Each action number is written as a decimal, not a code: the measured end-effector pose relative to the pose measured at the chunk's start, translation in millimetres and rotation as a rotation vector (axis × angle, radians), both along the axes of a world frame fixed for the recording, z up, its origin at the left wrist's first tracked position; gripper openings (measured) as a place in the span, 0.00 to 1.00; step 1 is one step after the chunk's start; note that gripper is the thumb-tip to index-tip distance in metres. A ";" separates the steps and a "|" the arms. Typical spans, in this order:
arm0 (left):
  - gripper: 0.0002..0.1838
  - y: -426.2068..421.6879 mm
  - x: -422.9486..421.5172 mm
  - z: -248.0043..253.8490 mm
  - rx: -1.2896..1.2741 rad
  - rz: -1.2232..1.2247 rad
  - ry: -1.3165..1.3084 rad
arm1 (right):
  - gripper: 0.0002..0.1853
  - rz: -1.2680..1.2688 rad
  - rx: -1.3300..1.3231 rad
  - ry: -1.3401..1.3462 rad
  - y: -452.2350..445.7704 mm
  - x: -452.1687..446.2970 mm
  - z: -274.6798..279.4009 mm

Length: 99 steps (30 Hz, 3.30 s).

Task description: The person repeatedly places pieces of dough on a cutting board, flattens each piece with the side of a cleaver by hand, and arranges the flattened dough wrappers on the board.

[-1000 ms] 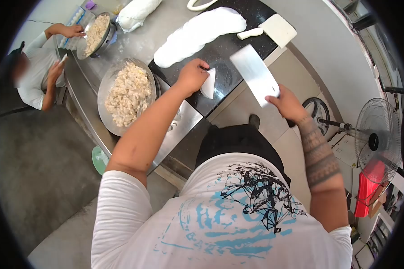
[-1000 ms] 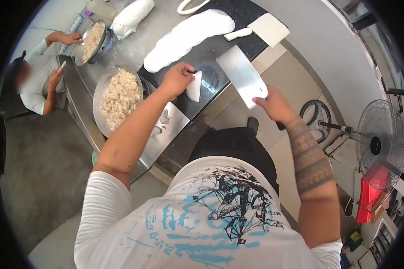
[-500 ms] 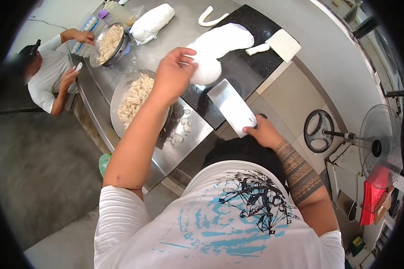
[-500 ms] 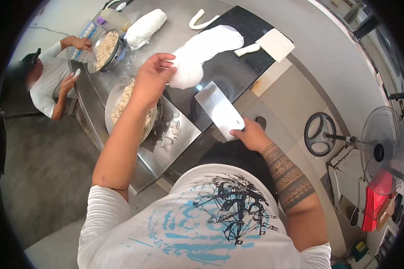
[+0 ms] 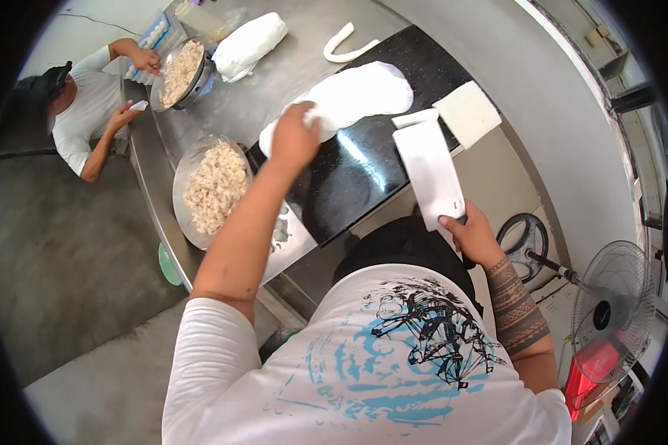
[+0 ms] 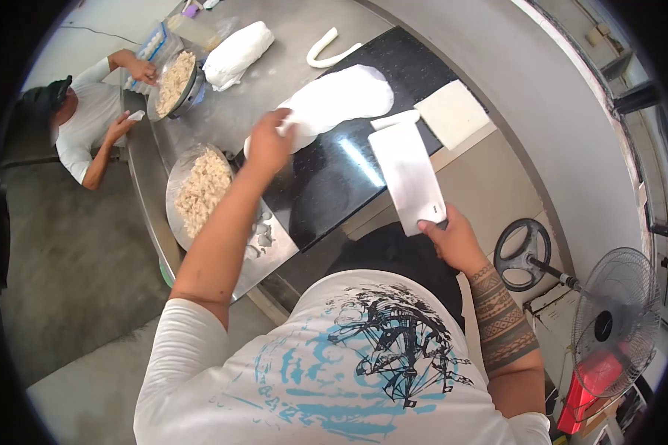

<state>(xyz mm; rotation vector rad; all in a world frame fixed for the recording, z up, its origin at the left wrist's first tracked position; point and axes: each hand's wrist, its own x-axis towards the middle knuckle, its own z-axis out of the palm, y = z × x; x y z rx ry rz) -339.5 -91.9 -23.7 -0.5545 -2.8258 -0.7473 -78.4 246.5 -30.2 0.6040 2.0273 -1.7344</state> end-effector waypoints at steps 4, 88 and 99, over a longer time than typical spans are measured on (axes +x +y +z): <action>0.22 109.7 39.0 -19.1 0.089 -0.146 -0.057 | 0.16 -0.111 -0.095 0.103 37.3 -20.0 8.5; 0.43 16.4 78.4 -45.7 -0.416 -0.738 0.042 | 0.31 0.543 0.337 0.333 -90.8 -31.4 -40.9; 0.51 14.1 104.6 -50.7 -0.251 -1.043 0.015 | 0.30 0.379 0.285 0.142 -131.4 30.4 -23.7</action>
